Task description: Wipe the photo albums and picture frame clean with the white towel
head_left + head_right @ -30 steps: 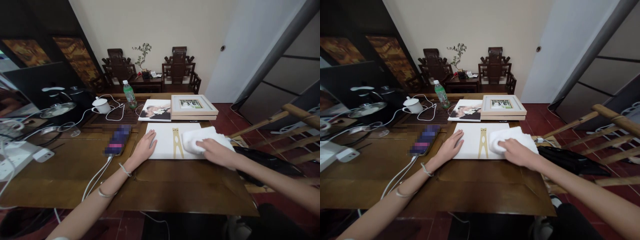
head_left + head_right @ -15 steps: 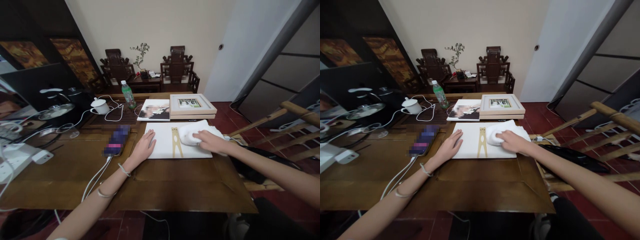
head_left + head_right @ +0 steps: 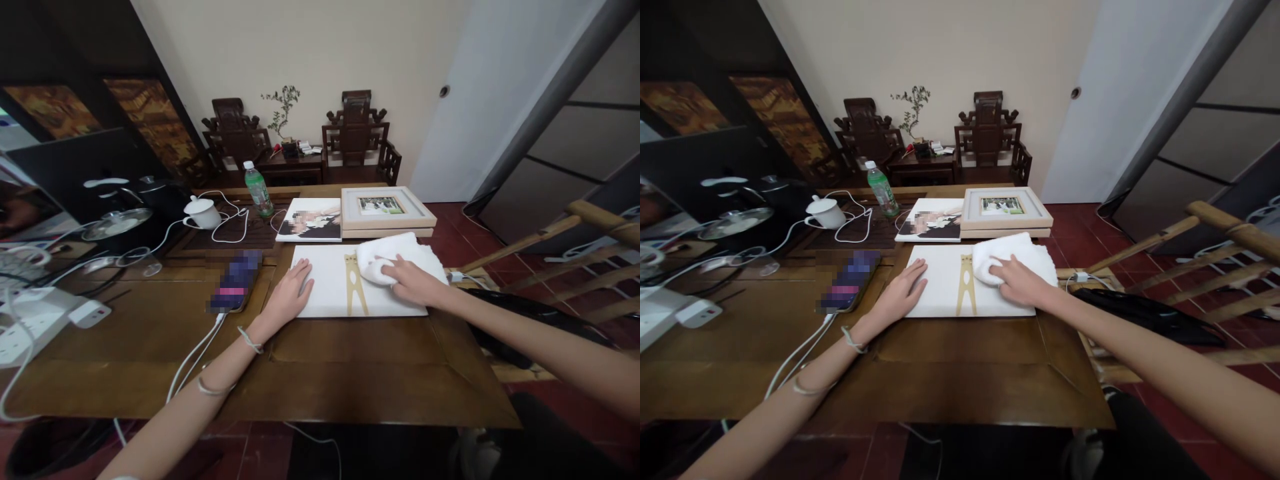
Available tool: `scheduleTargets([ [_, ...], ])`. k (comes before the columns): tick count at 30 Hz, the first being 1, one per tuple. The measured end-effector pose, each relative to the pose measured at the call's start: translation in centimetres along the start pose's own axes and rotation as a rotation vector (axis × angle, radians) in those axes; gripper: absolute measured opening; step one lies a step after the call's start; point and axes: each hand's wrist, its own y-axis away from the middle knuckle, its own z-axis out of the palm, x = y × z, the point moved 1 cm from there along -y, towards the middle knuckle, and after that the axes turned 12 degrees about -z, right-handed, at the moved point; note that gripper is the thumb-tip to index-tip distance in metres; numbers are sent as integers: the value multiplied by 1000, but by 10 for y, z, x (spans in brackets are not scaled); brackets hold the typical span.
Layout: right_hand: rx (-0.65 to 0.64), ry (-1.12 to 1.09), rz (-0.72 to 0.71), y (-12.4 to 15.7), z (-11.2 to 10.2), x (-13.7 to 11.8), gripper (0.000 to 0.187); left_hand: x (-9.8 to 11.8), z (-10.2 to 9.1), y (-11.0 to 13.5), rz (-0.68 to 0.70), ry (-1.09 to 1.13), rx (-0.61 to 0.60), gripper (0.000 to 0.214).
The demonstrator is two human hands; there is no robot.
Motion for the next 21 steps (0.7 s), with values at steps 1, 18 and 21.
scheduleTargets([
  [1,0,-33,-9,9,2,-8,31,1,0,0,-2,-5,-4,42],
  [18,-48,-28,21,8,-10,-12,25,-1,2,-1,1,-22,-1,42],
  [21,-39,5,4,-15,-14,12,23,-2,2,-1,8,-8,0,42],
])
